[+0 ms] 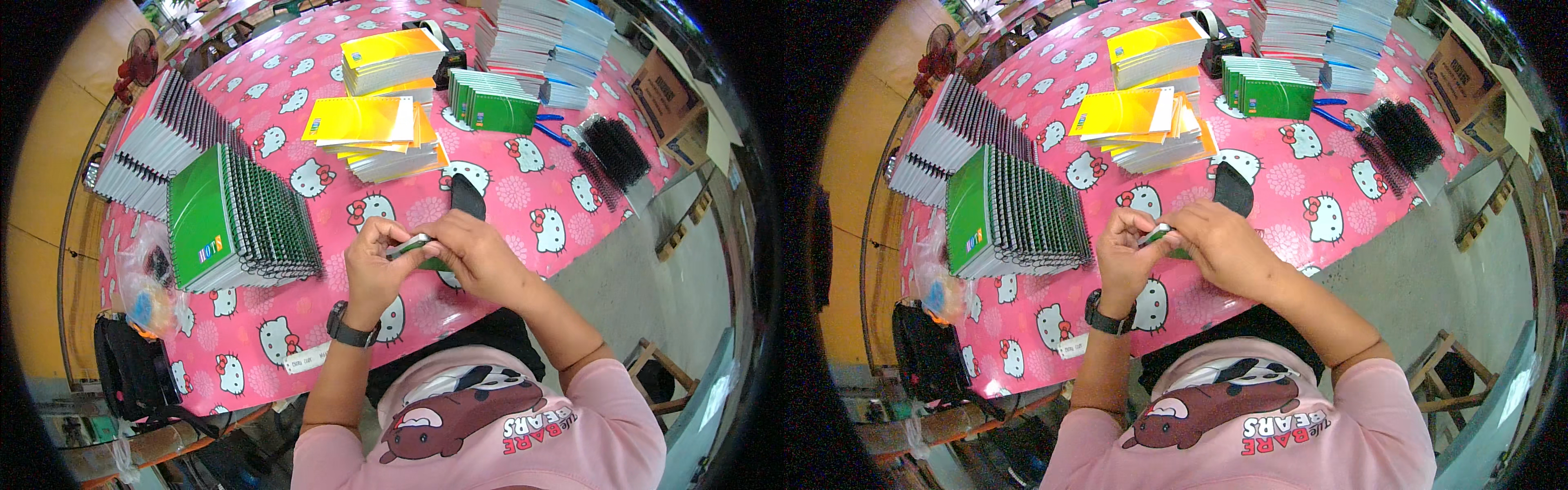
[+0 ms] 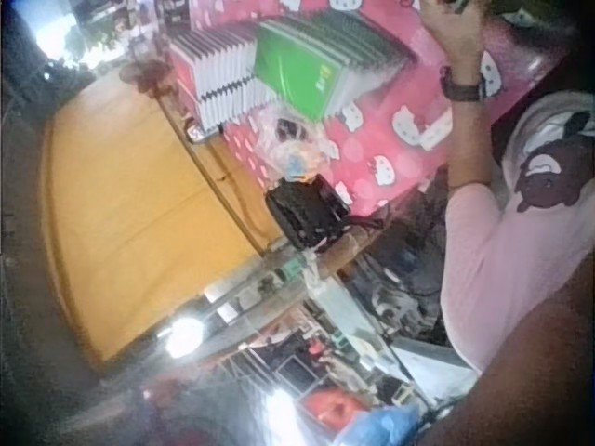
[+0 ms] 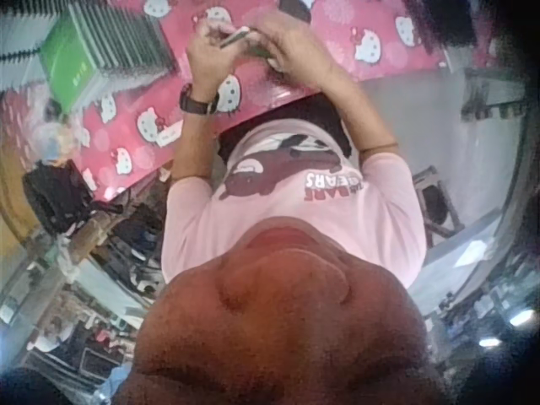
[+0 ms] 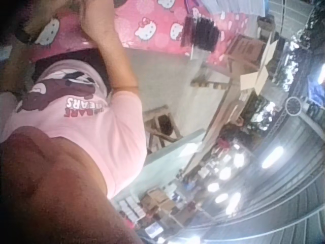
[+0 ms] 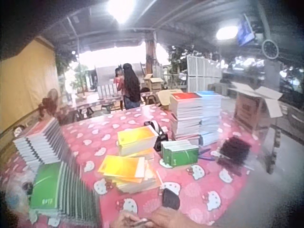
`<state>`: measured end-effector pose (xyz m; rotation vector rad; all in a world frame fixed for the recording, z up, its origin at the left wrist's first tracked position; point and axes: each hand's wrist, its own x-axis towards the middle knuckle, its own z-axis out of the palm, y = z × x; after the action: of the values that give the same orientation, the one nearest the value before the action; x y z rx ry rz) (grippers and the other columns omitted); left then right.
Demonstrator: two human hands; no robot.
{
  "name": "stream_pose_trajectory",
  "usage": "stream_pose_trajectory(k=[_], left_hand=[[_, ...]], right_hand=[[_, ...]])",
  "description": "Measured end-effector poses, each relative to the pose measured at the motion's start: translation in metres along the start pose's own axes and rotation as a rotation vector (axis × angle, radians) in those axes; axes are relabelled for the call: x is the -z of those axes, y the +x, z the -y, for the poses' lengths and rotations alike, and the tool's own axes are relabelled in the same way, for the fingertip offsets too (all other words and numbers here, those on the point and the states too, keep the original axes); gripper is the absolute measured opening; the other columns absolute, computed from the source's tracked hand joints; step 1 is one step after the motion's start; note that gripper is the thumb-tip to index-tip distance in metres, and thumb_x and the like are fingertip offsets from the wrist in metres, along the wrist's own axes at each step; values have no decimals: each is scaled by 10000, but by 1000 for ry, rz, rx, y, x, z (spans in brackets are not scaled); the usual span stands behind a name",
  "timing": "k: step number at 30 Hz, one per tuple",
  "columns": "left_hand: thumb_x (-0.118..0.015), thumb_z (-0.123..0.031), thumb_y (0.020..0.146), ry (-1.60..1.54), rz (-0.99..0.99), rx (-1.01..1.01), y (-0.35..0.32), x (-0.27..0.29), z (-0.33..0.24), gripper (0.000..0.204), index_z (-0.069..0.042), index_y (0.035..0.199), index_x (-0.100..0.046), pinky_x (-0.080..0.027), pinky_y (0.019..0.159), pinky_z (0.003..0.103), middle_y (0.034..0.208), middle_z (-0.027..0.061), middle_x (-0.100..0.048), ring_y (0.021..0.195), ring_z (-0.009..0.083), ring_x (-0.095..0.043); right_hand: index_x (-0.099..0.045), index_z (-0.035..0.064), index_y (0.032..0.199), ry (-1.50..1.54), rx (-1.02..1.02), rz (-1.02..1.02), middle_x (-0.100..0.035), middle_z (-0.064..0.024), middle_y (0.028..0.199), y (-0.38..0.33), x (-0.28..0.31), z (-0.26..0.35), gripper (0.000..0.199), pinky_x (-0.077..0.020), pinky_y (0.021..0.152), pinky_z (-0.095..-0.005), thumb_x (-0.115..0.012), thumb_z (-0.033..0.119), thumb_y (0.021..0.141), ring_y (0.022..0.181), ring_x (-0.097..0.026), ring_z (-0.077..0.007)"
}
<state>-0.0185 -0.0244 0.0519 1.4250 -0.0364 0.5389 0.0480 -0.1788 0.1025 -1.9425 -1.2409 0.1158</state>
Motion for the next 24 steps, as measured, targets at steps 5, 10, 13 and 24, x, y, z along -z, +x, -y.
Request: stream_pose_trajectory(k=[5, 10, 13, 24], left_hand=[[-732, 56, 677, 93, 120, 28, -7, 2, -13, 258, -19, 805, -521, -468, 665, 227, 787, 36, -593, 725, 74, -546], [-759, 13, 675, 61, 96, 1, -10, 6, -15, 274, -21, 813, -525, -459, 648, 226, 758, 20, -585, 706, 64, -535], [-769, -12, 686, 49, 53, 11, -10, 6, -21, 280, -24, 817, -522, -449, 631, 218, 757, 9, -573, 696, 57, -525], [-769, -44, 698, 47, 4, -43, -14, 9, -34, 258, -31, 808, -535, -450, 600, 219, 724, 13, -579, 670, 57, -531]], right_hand=[[-424, -68, 1253, 160, -97, 265, -549, -284, 1131, 7, 5, 11, 814, -436, 878, -437, -705, 470, 711, 1068, -530, -413], [-531, 11, 1138, 168, 78, -63, -588, -148, 933, 8, -5, 7, 561, -474, 745, -354, -752, 313, 721, 849, -596, -279], [-580, 37, 1016, 320, -28, -140, -550, -67, 822, 4, -1, 13, 371, -460, 668, -282, -760, 183, 727, 756, -563, -159], [-597, 28, 895, 91, 202, -273, -546, -98, 811, 7, -4, 31, 299, -463, 663, -320, -777, 134, 681, 779, -559, -263]])
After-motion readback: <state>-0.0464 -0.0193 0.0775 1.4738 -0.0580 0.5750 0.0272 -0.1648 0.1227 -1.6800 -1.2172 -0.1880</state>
